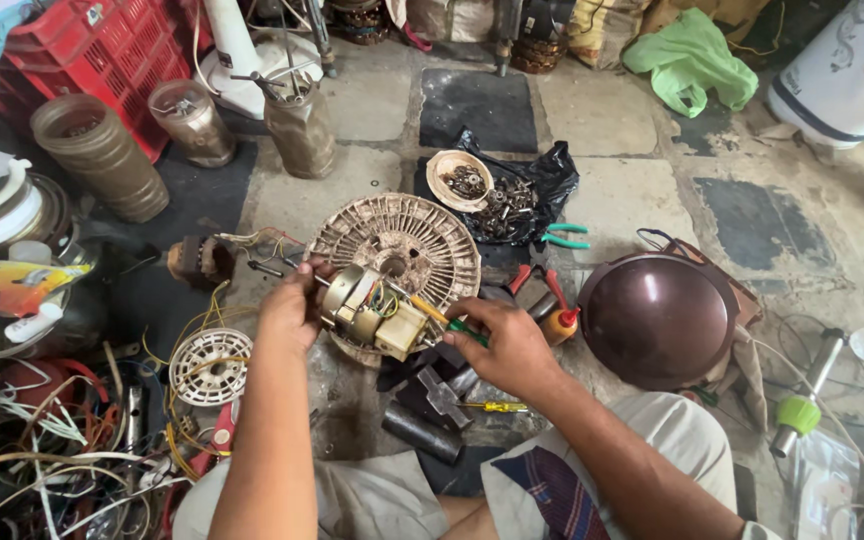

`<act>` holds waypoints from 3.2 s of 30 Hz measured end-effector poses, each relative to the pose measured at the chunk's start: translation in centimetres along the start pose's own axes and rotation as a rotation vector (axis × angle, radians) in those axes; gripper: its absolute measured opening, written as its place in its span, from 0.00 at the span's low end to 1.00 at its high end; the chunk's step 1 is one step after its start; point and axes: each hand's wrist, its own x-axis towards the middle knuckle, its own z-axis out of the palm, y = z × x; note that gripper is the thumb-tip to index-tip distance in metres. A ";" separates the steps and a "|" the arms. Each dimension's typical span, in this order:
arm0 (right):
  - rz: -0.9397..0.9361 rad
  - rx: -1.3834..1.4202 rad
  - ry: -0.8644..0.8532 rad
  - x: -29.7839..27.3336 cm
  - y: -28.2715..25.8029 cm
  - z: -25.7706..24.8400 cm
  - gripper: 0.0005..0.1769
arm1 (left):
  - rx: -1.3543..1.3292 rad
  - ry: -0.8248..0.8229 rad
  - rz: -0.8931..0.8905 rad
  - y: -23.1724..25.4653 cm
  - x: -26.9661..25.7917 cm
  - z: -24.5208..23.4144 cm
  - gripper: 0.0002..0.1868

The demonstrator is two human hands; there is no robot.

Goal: The person sits on the floor and uses a screwdriver to adjust components on a small electrical motor. They repeatedly tighten and loosen screws on the motor housing while holding the device steady with their other hand.

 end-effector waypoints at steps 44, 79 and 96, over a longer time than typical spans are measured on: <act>0.260 -0.087 -0.104 1.8 0.8 1.8 0.14 | 1.096 -0.204 1.125 0.4 -9.9 7.7 0.04; 0.500 0.680 -0.061 -2.6 9.2 6.7 0.16 | -0.150 -0.069 0.064 0.2 -0.8 0.6 0.10; 0.393 0.695 0.104 -1.0 3.5 8.1 0.34 | -0.211 -0.048 0.225 -0.5 -3.3 3.8 0.24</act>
